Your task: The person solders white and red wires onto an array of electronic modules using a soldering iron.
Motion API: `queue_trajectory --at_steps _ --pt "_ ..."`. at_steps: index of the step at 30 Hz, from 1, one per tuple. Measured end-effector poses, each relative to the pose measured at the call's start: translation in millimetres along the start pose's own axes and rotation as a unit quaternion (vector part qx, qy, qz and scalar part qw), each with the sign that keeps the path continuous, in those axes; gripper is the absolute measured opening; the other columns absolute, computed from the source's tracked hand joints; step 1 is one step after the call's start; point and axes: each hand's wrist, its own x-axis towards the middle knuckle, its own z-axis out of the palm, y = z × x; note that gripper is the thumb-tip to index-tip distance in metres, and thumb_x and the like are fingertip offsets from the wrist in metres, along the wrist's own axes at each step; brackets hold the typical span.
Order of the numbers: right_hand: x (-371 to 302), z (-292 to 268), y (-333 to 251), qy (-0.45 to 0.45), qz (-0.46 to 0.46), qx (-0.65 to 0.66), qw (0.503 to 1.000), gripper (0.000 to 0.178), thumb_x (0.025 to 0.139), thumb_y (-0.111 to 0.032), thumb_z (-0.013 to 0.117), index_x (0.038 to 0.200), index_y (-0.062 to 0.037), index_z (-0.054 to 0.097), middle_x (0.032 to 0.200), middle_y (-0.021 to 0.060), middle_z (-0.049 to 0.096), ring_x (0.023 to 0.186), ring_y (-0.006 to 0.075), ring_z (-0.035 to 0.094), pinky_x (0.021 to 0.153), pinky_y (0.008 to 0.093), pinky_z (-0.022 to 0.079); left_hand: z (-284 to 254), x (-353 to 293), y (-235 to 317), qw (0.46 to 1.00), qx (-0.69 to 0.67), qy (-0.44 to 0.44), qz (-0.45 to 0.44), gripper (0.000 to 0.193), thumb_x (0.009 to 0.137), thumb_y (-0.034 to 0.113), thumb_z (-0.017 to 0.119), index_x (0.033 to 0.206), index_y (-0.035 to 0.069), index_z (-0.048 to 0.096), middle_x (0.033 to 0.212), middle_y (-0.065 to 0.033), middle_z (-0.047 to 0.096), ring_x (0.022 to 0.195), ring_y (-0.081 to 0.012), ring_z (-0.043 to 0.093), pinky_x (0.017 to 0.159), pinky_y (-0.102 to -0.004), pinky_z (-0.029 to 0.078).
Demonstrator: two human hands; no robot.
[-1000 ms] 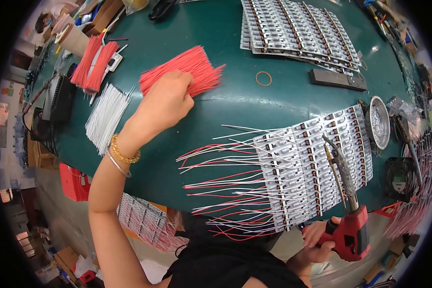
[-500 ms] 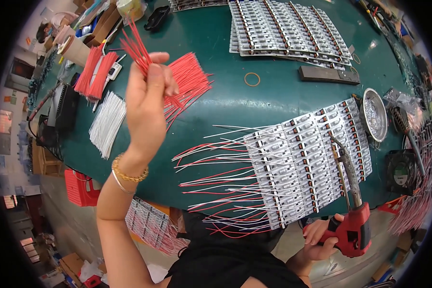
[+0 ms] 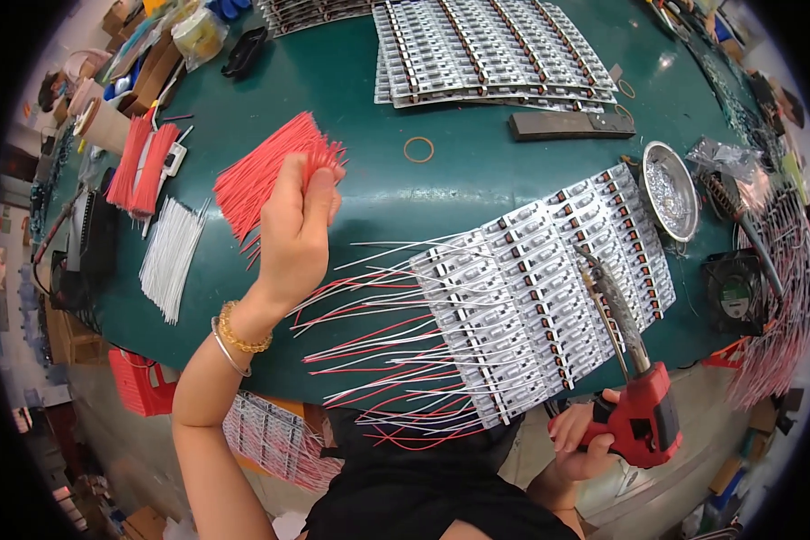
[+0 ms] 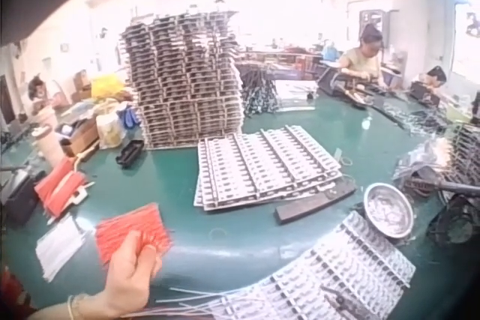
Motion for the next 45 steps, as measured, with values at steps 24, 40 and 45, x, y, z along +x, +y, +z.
queue_trajectory --at_steps 24,40,45 --pt "13 19 -5 0.009 0.028 -0.073 0.997 0.078 0.091 -0.055 0.06 0.127 0.0109 0.039 0.048 -0.0014 0.042 0.037 0.0101 0.042 0.04 0.0247 0.038 59 1 48 0.969 0.104 -0.215 -0.057 0.014 0.093 0.01 0.06 0.092 -0.002 0.054 0.065 -0.0195 0.056 0.058 -0.0372 0.057 0.054 -0.0431 0.041" --pt "-5 7 -1 0.056 0.116 -0.134 0.983 0.096 0.079 -0.072 0.061 0.128 0.0087 0.045 0.049 -0.0025 0.043 0.04 0.0108 0.043 0.043 0.0245 0.035 72 6 12 0.969 0.133 -0.208 -0.03 0.018 0.087 0.009 0.069 0.084 -0.004 0.058 0.067 -0.014 0.058 0.054 -0.017 0.049 0.051 -0.0316 0.04" --pt "-5 14 -3 0.087 0.129 -0.133 0.979 0.083 0.079 -0.066 0.067 0.112 0.0076 0.052 0.05 -0.0014 0.045 0.04 0.0114 0.045 0.042 0.0247 0.036 72 6 11 0.971 0.131 -0.199 -0.012 0.019 0.086 0.009 0.069 0.082 -0.004 0.056 0.065 -0.0128 0.056 0.051 -0.0162 0.047 0.048 -0.0314 0.038"
